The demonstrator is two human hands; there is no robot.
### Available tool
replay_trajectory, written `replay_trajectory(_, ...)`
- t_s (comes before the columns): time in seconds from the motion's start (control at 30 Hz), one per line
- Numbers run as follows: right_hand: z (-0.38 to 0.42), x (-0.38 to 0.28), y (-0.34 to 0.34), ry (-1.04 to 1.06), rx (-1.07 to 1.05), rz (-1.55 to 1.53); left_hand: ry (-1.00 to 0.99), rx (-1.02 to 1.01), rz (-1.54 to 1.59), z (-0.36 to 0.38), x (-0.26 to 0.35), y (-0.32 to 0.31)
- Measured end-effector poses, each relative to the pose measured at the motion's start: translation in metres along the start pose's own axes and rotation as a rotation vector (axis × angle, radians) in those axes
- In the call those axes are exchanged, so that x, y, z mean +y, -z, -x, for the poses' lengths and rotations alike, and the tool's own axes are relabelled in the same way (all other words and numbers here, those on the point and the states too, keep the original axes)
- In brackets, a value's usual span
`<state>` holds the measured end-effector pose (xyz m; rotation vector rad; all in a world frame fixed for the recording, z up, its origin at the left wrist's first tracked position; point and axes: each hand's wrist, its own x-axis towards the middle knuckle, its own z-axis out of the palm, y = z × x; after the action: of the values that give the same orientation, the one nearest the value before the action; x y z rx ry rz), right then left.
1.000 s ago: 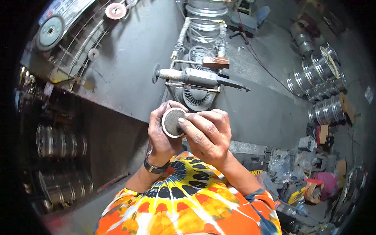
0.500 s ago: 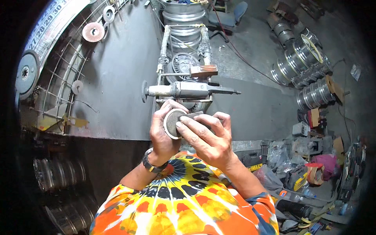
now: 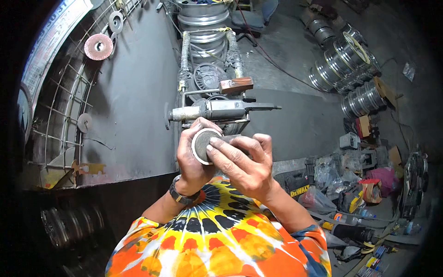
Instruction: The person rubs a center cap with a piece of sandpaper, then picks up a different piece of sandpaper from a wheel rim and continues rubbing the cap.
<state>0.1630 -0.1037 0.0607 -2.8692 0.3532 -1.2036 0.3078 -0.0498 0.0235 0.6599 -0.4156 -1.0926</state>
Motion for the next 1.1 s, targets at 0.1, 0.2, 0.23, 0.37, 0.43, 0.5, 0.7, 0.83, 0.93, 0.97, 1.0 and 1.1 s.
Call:
replay_trajectory(0.1,0.002,-0.006,-0.002,-0.051,0.015,-0.029,-0.086,-0.029,-0.106,-0.004,-0.003,0.002)
replay_trajectory(0.2,-0.004,-0.013,0.009,0.044,-0.027,-0.074,-0.014,-0.008,-0.099,-0.005,-0.002,0.002)
replay_trajectory(0.23,-0.001,-0.016,0.006,0.064,-0.028,-0.064,-0.02,-0.019,-0.076,-0.005,0.001,-0.001)
replay_trajectory(0.37,-0.008,0.01,0.006,0.009,0.026,0.064,-0.011,-0.053,-0.02,-0.006,0.004,-0.005)
replay_trajectory(0.43,-0.006,-0.006,0.006,0.039,0.017,-0.038,0.015,-0.066,0.006,-0.008,0.003,-0.004)
replay_trajectory(0.5,-0.007,-0.01,0.009,0.047,-0.015,-0.03,0.033,-0.061,-0.018,-0.007,0.003,-0.004)
replay_trajectory(0.7,-0.006,-0.01,0.01,0.097,0.008,-0.038,-0.032,-0.087,-0.029,-0.001,0.005,-0.004)
replay_trajectory(0.83,-0.005,-0.01,0.005,0.062,0.013,-0.058,-0.091,-0.084,-0.171,0.004,0.004,-0.001)
replay_trajectory(0.93,-0.006,-0.01,0.004,0.071,0.011,-0.086,-0.052,-0.057,-0.141,0.007,0.005,0.001)
replay_trajectory(0.97,-0.006,-0.001,0.0,0.045,0.029,-0.091,-0.017,-0.037,0.03,0.009,0.003,0.0)
replay_trajectory(1.0,-0.005,-0.004,0.001,0.052,0.022,-0.099,-0.022,-0.035,0.028,0.009,0.004,0.0)
replay_trajectory(1.1,-0.004,-0.019,0.007,0.106,0.006,-0.147,-0.026,-0.067,-0.144,0.012,0.01,0.004)
